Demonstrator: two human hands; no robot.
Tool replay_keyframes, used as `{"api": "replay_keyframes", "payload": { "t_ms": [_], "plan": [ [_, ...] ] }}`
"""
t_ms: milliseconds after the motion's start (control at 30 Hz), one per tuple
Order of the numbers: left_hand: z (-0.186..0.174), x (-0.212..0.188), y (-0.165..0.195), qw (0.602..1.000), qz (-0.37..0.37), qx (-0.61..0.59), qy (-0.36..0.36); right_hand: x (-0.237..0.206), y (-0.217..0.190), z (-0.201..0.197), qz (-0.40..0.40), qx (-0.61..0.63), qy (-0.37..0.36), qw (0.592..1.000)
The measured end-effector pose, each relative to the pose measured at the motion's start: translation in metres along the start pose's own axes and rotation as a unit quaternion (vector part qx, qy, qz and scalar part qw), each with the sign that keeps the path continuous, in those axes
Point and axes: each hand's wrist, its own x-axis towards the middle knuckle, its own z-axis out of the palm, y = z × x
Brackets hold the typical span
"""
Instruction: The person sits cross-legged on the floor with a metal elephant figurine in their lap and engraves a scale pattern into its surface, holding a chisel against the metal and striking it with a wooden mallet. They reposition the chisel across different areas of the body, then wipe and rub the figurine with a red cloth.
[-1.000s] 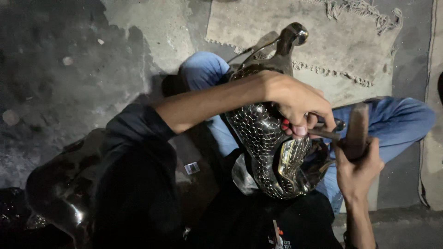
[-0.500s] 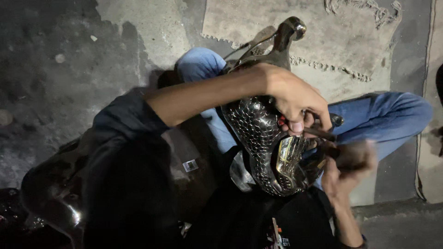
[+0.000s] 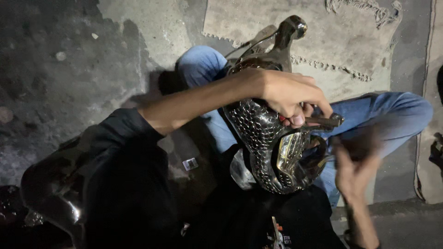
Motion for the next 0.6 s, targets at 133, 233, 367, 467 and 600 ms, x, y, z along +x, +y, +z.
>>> {"api": "replay_keyframes", "payload": {
  "t_ms": [133, 233, 367, 467, 600],
  "plan": [
    [-0.001, -0.010, 0.002, 0.998, -0.030, 0.035, 0.031, 0.007, -0.005, -0.004, 0.069, 0.151, 0.038, 0.985],
    [0.004, -0.016, 0.000, 0.993, -0.036, 0.062, 0.089, 0.019, -0.008, -0.011, 0.001, -0.033, -0.088, 0.996],
    [0.009, -0.017, -0.010, 0.981, -0.017, 0.114, 0.155, 0.035, -0.019, -0.014, 0.016, 0.080, -0.038, 0.996],
    [0.021, -0.020, -0.021, 0.975, -0.021, 0.053, 0.216, 0.053, -0.033, -0.026, 0.001, 0.035, -0.086, 0.996],
    [0.041, -0.031, -0.034, 0.932, -0.018, 0.081, 0.353, 0.081, -0.043, -0.039, 0.018, 0.030, -0.158, 0.987]
  ]
}}
